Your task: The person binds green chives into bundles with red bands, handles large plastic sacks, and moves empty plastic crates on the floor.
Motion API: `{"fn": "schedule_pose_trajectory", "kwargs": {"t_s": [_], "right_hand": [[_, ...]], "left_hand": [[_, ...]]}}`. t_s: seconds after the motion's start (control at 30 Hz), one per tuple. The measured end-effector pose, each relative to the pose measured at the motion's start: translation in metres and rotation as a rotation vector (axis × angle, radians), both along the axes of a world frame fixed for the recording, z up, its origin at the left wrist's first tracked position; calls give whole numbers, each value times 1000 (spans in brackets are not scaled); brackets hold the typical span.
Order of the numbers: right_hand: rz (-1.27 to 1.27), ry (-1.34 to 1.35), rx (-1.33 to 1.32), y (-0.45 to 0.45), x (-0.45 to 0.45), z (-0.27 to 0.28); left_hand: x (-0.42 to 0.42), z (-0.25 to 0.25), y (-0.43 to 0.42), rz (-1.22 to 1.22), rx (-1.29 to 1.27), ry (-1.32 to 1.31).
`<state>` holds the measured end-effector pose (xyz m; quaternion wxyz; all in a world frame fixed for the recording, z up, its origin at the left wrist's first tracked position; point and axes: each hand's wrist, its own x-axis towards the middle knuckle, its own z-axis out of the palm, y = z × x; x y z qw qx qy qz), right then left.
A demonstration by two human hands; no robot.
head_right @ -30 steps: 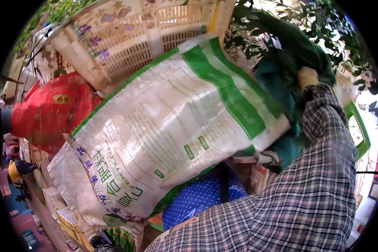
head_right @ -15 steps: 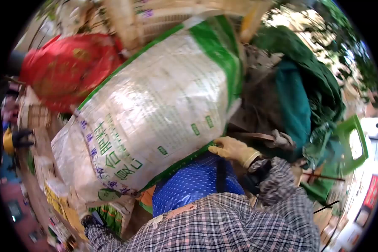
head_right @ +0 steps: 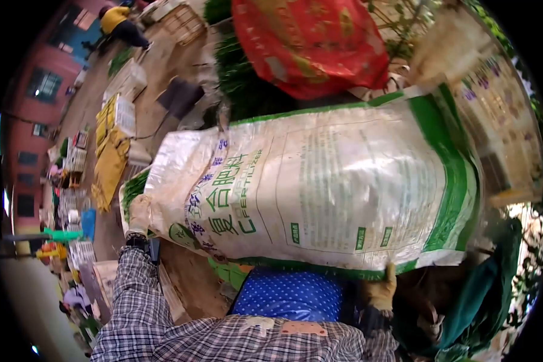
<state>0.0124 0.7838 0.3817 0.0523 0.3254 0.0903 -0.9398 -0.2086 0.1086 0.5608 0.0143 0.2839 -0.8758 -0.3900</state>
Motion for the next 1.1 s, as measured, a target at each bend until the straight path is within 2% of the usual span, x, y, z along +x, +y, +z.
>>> {"fn": "schedule_pose_trajectory", "kwargs": {"t_s": [0.07,0.1,0.13,0.2,0.23,0.27,0.3,0.33,0.37,0.4,0.43,0.47,0.53,0.57,0.6,0.63,0.67,0.73,0.83,0.93,1.0,1.07,1.1], "right_hand": [[79,39,12,18,-19,37],[110,65,-7,29,-34,53],[182,88,164,35,-69,78],[209,121,485,12,-130,139],[259,138,563,13,-154,153],[315,155,637,12,-177,158],[468,224,807,24,-195,151],[520,243,860,13,-208,155],[570,264,914,2,-221,159],[567,222,745,-31,-231,178],[643,271,859,-36,-239,173],[713,320,975,-42,-248,168],[835,445,1424,-77,-264,181],[757,458,1206,-95,-269,183],[787,475,1156,-108,-278,185],[817,491,1106,-120,-287,187],[849,501,1059,-129,-295,191],[938,452,1091,-136,-315,196],[957,451,1098,-146,-345,216],[944,491,1096,-154,-375,224],[953,359,1019,-171,-390,244],[761,618,1333,-183,-393,238],[752,768,1475,-179,-400,235]], "left_hand": [[43,-57,-48,66,-220,-89],[68,-97,-83,61,-239,-96],[84,-91,-54,165,-145,-218],[125,-117,-48,240,-202,-162],[140,-104,-28,149,-381,-155],[150,-92,-3,252,-186,-149],[169,-107,2,316,-203,-44],[187,-120,11,374,-228,68],[186,-87,68,448,-219,87],[202,-85,85,431,-114,118],[210,-78,107,431,191,114],[220,-59,127,467,525,-4],[247,-78,148,255,696,-194],[261,-87,158,136,767,-287],[257,-50,207,154,871,-78],[238,-26,234,67,965,-68],[259,-54,251,114,831,-218],[237,-43,286,-88,316,-261],[212,-64,324,79,103,-274],[172,-83,329,117,-3,-218],[144,-79,323,171,-56,-199],[130,-85,310,163,-190,-118],[128,-88,303,221,-241,-35]]}}
